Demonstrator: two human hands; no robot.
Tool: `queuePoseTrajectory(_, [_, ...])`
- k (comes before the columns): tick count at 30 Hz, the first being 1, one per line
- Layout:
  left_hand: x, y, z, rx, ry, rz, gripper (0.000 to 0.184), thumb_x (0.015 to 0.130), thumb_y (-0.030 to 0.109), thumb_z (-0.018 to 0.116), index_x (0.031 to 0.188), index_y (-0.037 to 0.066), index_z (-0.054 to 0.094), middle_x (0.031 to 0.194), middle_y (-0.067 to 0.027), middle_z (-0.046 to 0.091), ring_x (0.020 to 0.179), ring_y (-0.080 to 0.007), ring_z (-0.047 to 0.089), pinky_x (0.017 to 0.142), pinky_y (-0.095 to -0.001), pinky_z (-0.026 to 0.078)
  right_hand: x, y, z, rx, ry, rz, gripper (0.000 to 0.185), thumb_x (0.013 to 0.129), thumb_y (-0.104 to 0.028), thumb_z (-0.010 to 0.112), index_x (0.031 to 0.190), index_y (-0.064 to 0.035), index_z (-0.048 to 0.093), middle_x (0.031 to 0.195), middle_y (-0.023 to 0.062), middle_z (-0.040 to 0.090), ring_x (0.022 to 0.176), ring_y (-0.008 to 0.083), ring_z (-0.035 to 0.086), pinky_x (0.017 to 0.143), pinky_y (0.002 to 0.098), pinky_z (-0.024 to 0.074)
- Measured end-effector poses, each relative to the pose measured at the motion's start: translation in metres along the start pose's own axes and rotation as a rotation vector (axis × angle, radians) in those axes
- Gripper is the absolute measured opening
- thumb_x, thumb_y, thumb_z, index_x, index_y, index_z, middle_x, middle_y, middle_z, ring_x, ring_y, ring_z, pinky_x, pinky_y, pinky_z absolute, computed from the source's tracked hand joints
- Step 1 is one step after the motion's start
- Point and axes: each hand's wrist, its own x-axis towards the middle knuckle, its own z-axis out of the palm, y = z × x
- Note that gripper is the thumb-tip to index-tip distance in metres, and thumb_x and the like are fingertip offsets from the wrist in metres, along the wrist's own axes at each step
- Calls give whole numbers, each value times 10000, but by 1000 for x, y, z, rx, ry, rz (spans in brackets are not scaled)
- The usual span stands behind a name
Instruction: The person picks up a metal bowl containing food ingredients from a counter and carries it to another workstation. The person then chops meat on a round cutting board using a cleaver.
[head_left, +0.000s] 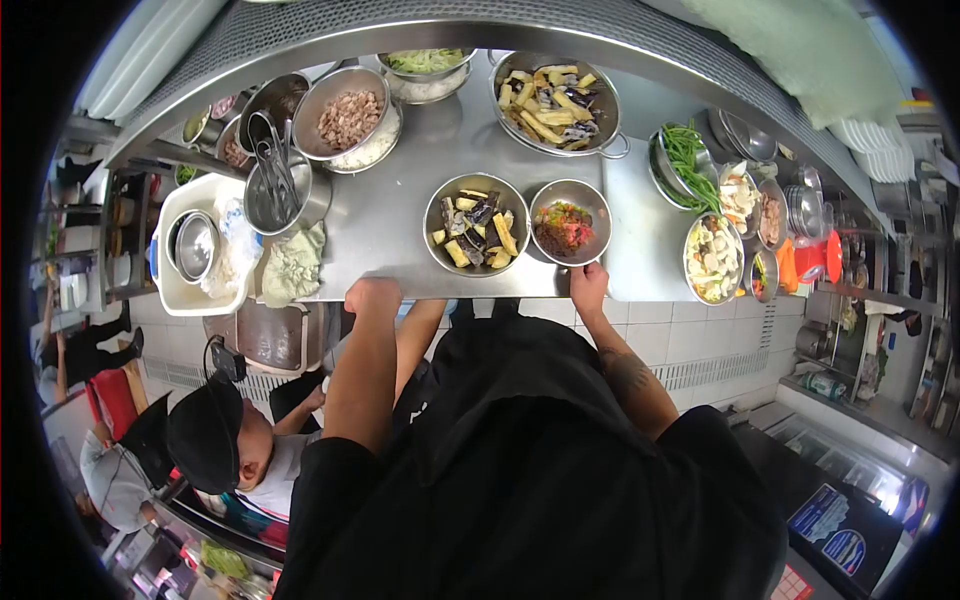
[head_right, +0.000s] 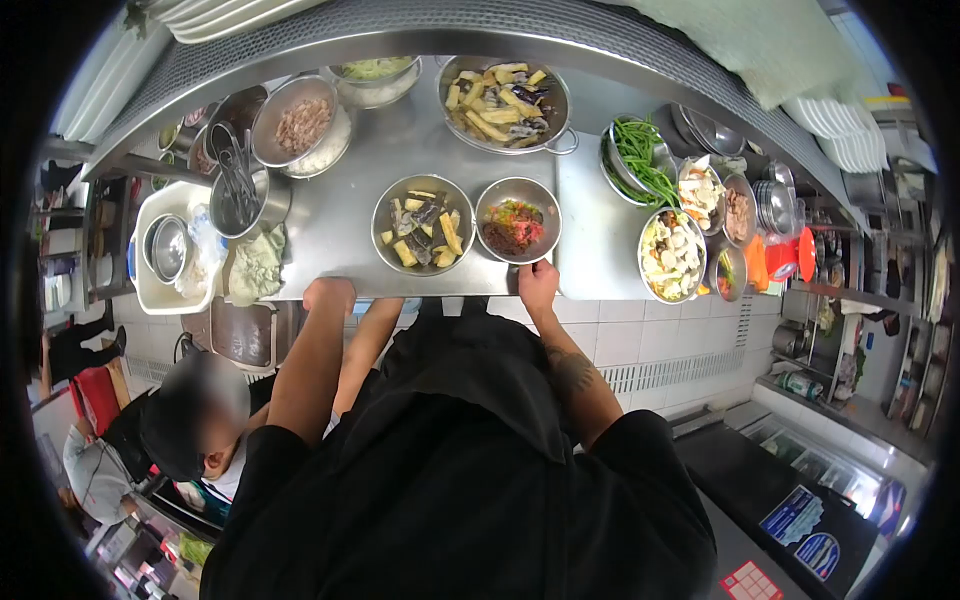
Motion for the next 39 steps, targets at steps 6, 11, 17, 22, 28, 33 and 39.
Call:
queuePoseTrajectory(6, [1,3,4,59,54,-8,201,765,202,704,960,200,752,967,45,710,856,-176,664,613,-392,529,-6,-7,-8,54,-49,101,318,867,-240,601,773,63,605,580,186,575,501,248,548,518,385,425])
queuePoseTrajectory(11, [-2,6,27,-4,236,-57,209,785,232,682,975,176,748,1002,19,712,887,-185,670,658,-398,538,-24,-12,-24,409,-186,248,182,873,-107,527,749,-15,623,540,-2,517,438,65,459,399,251,353])
queuePoseTrajectory(17, [-31,42,60,-1912,605,-308,206,856,244,501,979,103,586,977,-51,592,822,-191,552,688,-342,458,-10,-11,-41,527,-448,345,182,906,-88,480,787,0,586,510,9,459,339,95,420,317,256,308])
queuePoseTrajectory(22, [-101,165,89,-2408,832,149,189,899,266,523,853,85,497,747,-26,505,562,-103,443,483,-263,382,-2,-2,-75,498,-776,363,174,892,-111,508,780,-1,583,536,25,483,402,118,481,377,277,375])
queuePoseTrajectory(28, [-126,254,39,-2137,335,407,351,904,334,520,1079,29,522,957,-111,604,699,-185,606,582,-305,497,6,14,-145,529,-918,443,154,876,-111,525,784,-8,593,559,17,480,429,123,500,393,269,387])
queuePoseTrajectory(33, [-108,290,16,-2133,383,426,275,875,201,565,1069,14,512,944,-121,593,745,-194,628,597,-320,530,18,18,-203,584,-893,431,134,863,-77,522,792,18,585,574,28,475,445,132,503,416,265,401])
queuePoseTrajectory(39, [-118,290,28,-2233,486,512,110,839,18,517,942,-2,482,896,-105,562,756,-193,611,704,-359,583,28,24,-233,660,-734,449,130,853,-58,503,771,12,576,549,26,465,425,128,485,402,271,377])
